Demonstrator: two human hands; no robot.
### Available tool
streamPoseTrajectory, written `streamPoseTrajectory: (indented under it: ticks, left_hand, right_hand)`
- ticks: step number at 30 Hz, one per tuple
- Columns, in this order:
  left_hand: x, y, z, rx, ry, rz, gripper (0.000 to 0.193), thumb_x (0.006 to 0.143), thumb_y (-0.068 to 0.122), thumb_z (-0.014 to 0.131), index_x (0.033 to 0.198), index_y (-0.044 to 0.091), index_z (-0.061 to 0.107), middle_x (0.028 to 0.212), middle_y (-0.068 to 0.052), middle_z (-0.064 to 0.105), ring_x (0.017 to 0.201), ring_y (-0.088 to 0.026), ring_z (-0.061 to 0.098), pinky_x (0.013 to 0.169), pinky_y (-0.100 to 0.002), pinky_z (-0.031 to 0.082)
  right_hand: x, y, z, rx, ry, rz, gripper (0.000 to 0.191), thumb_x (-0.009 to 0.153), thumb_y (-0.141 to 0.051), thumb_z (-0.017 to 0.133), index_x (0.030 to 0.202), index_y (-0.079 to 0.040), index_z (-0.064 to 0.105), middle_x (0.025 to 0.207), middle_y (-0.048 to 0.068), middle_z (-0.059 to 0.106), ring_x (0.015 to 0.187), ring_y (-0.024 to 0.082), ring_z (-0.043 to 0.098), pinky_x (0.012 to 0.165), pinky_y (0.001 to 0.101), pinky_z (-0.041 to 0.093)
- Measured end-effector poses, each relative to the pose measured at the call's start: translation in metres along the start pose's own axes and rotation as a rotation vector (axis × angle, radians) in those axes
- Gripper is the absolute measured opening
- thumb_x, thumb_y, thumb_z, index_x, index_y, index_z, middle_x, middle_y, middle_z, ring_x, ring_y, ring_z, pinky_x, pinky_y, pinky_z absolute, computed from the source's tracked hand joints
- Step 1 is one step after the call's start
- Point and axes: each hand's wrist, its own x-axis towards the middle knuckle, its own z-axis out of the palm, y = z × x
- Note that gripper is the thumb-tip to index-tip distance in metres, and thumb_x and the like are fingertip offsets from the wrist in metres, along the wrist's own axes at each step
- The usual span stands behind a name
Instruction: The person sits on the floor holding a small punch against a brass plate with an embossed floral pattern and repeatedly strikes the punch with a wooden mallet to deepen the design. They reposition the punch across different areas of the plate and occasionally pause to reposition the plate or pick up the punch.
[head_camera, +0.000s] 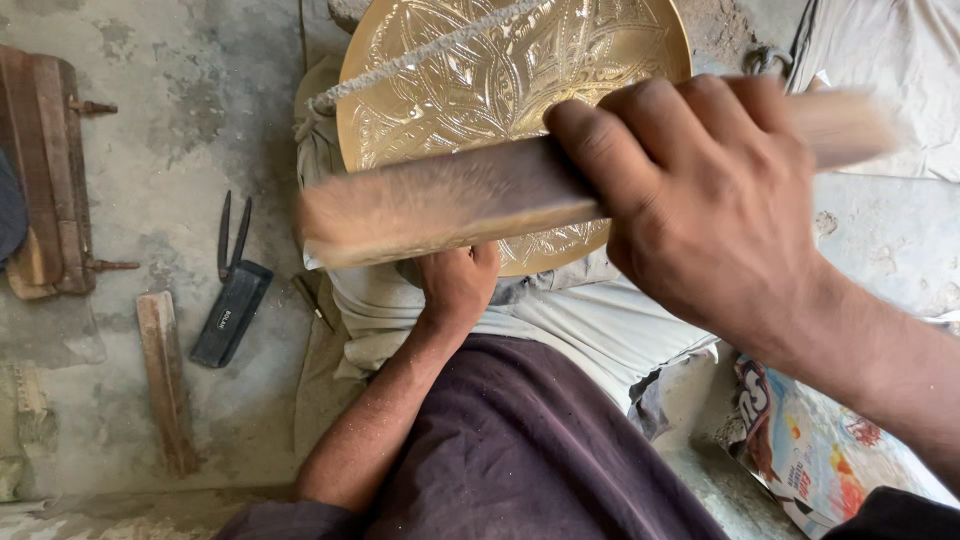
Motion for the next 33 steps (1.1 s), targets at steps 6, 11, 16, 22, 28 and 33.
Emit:
streamPoseTrajectory:
  ticks: [6, 11, 16, 22, 28, 33]
  left_hand:
    - [0.017, 0.002, -0.004, -0.124, 0.012, 0.052, 0.019, 0.107, 0.018, 0.064, 0.112, 0.0, 0.06, 0.096, -0.017, 0.068, 0.09, -0.036, 0.069, 0.079, -0.046, 0.053]
    - [0.042, 0.003, -0.011, -0.186, -0.149, 0.032, 0.02, 0.11, 0.02, 0.059, 0.116, 0.0, 0.059, 0.1, -0.015, 0.067, 0.086, -0.027, 0.071, 0.07, -0.037, 0.058]
    - [0.048, 0.005, -0.024, -0.325, -0.139, -0.064, 0.031, 0.108, 0.028, 0.063, 0.128, 0.006, 0.056, 0.102, -0.003, 0.073, 0.088, -0.015, 0.076, 0.073, -0.031, 0.062]
    - [0.054, 0.001, -0.013, -0.18, -0.212, 0.1, 0.029, 0.105, 0.024, 0.066, 0.131, 0.015, 0.058, 0.102, -0.004, 0.072, 0.087, -0.016, 0.075, 0.069, -0.03, 0.063]
    - [0.057, -0.003, -0.009, -0.14, -0.272, 0.147, 0.028, 0.107, 0.019, 0.064, 0.132, 0.013, 0.055, 0.11, -0.007, 0.068, 0.09, -0.016, 0.077, 0.066, -0.027, 0.064]
    - [0.061, 0.002, -0.009, -0.078, -0.334, 0.092, 0.026, 0.106, 0.013, 0.066, 0.13, 0.015, 0.058, 0.099, -0.004, 0.069, 0.082, -0.016, 0.075, 0.062, -0.03, 0.063]
  right_hand:
    - [-0.017, 0.005, 0.005, -0.135, -0.023, 0.063, 0.014, 0.107, -0.015, 0.063, 0.121, -0.019, 0.066, 0.099, -0.002, 0.067, 0.087, 0.014, 0.063, 0.086, 0.0311, 0.046]
    - [-0.054, 0.022, 0.016, -0.149, -0.219, 0.182, 0.02, 0.099, -0.013, 0.07, 0.118, -0.019, 0.068, 0.097, -0.001, 0.069, 0.086, 0.016, 0.065, 0.082, 0.0329, 0.046]
    - [-0.089, 0.031, 0.028, 0.234, -0.258, 0.402, 0.036, 0.099, -0.004, 0.066, 0.134, -0.006, 0.061, 0.107, 0.01, 0.066, 0.092, 0.021, 0.064, 0.083, 0.033, 0.044]
    - [-0.083, 0.037, 0.028, 0.081, -0.187, 0.353, 0.047, 0.089, 0.0, 0.069, 0.136, -0.007, 0.065, 0.103, 0.011, 0.065, 0.092, 0.027, 0.063, 0.082, 0.0406, 0.047]
    - [-0.056, 0.031, 0.017, 0.959, -0.009, 0.674, 0.039, 0.094, -0.007, 0.067, 0.126, 0.002, 0.048, 0.116, 0.009, 0.064, 0.099, 0.023, 0.065, 0.084, 0.0375, 0.052]
    - [-0.038, 0.039, 0.026, -0.036, 0.015, 0.12, 0.036, 0.091, 0.003, 0.066, 0.125, -0.005, 0.057, 0.099, 0.012, 0.07, 0.08, 0.029, 0.065, 0.068, 0.0438, 0.055]
